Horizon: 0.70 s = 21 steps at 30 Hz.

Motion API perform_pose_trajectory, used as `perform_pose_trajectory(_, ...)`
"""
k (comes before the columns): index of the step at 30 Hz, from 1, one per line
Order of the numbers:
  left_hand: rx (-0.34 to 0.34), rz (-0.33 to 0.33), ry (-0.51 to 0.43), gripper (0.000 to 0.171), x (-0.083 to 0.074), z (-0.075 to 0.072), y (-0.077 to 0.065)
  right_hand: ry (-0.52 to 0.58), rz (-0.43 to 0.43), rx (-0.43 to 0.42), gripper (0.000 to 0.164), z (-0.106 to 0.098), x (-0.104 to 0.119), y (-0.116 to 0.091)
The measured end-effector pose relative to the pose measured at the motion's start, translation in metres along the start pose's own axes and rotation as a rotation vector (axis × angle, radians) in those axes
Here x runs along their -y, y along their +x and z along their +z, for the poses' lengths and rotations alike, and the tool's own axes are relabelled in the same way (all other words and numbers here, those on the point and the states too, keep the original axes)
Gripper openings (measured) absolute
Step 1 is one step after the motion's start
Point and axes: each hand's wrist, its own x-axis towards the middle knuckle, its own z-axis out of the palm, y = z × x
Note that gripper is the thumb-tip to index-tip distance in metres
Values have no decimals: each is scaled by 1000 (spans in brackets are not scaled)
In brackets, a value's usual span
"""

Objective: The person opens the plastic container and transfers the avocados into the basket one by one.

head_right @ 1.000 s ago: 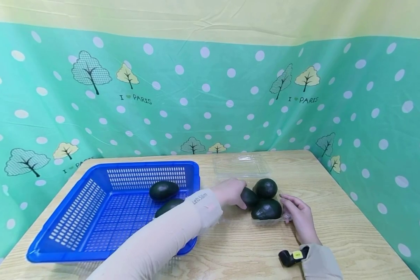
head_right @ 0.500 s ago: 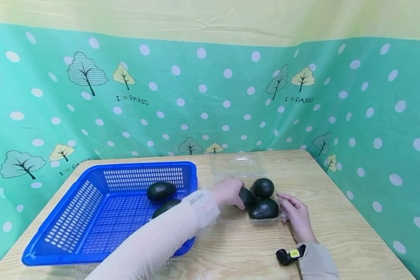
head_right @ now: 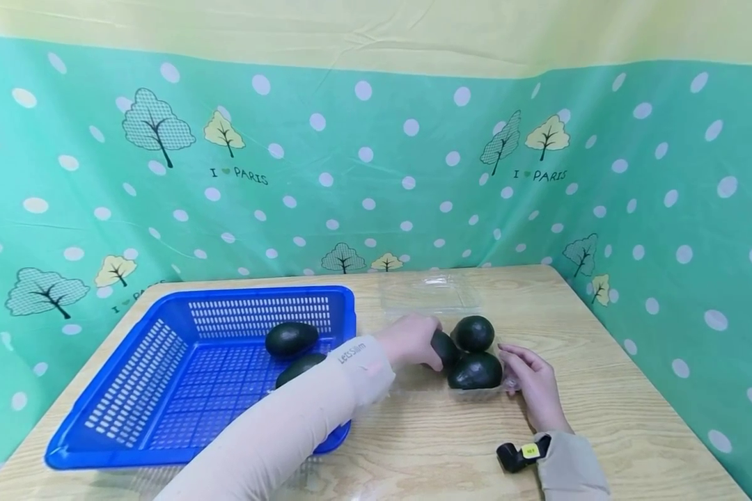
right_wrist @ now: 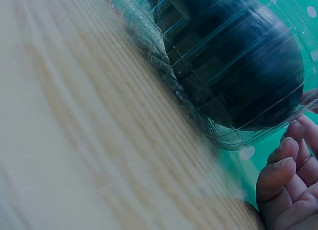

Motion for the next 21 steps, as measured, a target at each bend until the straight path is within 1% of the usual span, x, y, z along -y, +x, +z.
perform_pose_trajectory(6, -7, -1, -31, 39, 0, -4, -2, 11, -3, 9, 15, 1, 1, 0)
perform_pose_trajectory(10, -19, 15, -58, 39, 0, -6, -3, 21, -10, 13, 17, 1, 2, -1)
perform_pose_trajectory(15, -33, 12, -111, 44, 1, -7, -2, 31, -15, 17, 17, 1, 2, -1)
perform_pose_trajectory(18, -32, 3, -142, 44, 1, -8, -2, 37, -18, 17, 18, 1, 2, -2)
perform_pose_trajectory(21, -36, 15, -151, 41, 1, -11, -4, 39, -23, 15, 19, 1, 2, -2)
